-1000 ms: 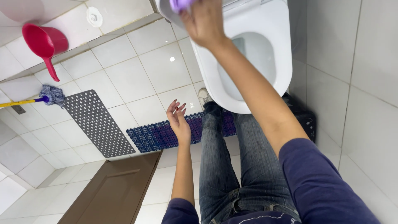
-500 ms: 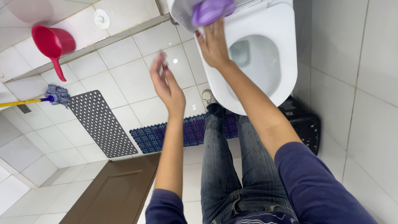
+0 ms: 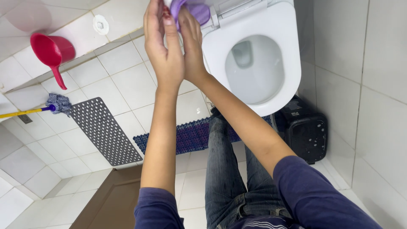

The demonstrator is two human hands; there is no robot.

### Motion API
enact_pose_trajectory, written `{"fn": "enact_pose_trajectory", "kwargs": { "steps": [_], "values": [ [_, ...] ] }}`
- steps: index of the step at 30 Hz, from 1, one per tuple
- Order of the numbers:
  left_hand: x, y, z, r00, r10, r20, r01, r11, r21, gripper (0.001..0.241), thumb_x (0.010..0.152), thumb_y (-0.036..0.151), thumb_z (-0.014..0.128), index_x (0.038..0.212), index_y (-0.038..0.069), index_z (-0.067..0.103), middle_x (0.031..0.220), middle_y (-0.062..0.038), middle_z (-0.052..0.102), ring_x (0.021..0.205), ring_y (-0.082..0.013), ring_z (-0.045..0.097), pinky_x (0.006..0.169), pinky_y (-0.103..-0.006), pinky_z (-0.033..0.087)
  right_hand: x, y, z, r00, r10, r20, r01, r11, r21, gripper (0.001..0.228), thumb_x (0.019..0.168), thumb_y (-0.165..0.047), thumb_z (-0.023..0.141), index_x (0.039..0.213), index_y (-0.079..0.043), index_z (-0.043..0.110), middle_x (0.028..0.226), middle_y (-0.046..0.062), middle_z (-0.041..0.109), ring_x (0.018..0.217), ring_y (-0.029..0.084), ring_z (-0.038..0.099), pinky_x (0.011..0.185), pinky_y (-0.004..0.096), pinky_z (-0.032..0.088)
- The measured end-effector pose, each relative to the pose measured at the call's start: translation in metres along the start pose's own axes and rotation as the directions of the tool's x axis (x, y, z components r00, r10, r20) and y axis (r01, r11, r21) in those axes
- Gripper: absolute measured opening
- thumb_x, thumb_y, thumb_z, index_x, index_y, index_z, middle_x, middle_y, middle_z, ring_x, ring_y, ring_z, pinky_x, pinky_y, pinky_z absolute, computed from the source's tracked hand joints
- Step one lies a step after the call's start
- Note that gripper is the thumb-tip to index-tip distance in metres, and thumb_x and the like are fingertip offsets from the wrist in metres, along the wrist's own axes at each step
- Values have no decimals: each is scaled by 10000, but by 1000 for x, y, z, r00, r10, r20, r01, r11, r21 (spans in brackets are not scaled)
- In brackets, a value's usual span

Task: The person wipes the toilet seat and lid with a purple cloth. They repeatedly wring the cloth and wipe different parts of the toilet, including the seat, lid, and rim, while standing in a tiled bathroom.

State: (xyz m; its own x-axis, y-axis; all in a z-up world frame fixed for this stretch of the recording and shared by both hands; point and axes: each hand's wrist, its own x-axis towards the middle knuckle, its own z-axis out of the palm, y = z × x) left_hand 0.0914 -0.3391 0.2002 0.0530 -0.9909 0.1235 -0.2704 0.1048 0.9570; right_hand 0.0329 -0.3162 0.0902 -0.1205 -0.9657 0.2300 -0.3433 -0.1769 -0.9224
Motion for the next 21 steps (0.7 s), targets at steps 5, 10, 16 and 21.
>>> {"fn": "enact_pose_trajectory", "kwargs": {
  "steps": [5,10,16,21],
  "values": [
    [15,8,10,990,130,-50,-113,960,257,411,1090,60,681,1453,27,493,1347,-128,580,1253,-210,660,1093,-295,564,-20,69,7,993,85,80,-90,993,69,783,992,-72,705,1641,-145,273,1632,88,364,1530,269,354,1276,393,322],
    [22,3,13,973,185,-135,-134,937,324,310,1009,-106,722,1260,3,577,1153,-70,617,1077,-174,747,965,-264,664,-57,157,5,940,201,274,-236,966,102,919,821,87,688,1603,-76,233,1628,200,312,1528,374,298,1259,431,282],
    [22,1,13,976,145,-163,-100,962,255,311,999,-173,686,1247,-17,581,1186,-74,621,1121,-184,771,955,-262,632,-38,180,-9,802,435,409,-430,896,-111,672,850,110,667,1484,-72,535,1329,132,650,1153,278,659,1035,341,537],
    [25,-3,15,976,109,-187,-74,981,181,299,1013,-179,689,1251,-26,590,1288,-88,642,1174,-237,763,977,-297,628,-3,119,-42,890,392,233,-454,714,532,337,929,151,699,1252,60,673,1185,120,708,1047,175,676,940,334,564]
  ]
}}
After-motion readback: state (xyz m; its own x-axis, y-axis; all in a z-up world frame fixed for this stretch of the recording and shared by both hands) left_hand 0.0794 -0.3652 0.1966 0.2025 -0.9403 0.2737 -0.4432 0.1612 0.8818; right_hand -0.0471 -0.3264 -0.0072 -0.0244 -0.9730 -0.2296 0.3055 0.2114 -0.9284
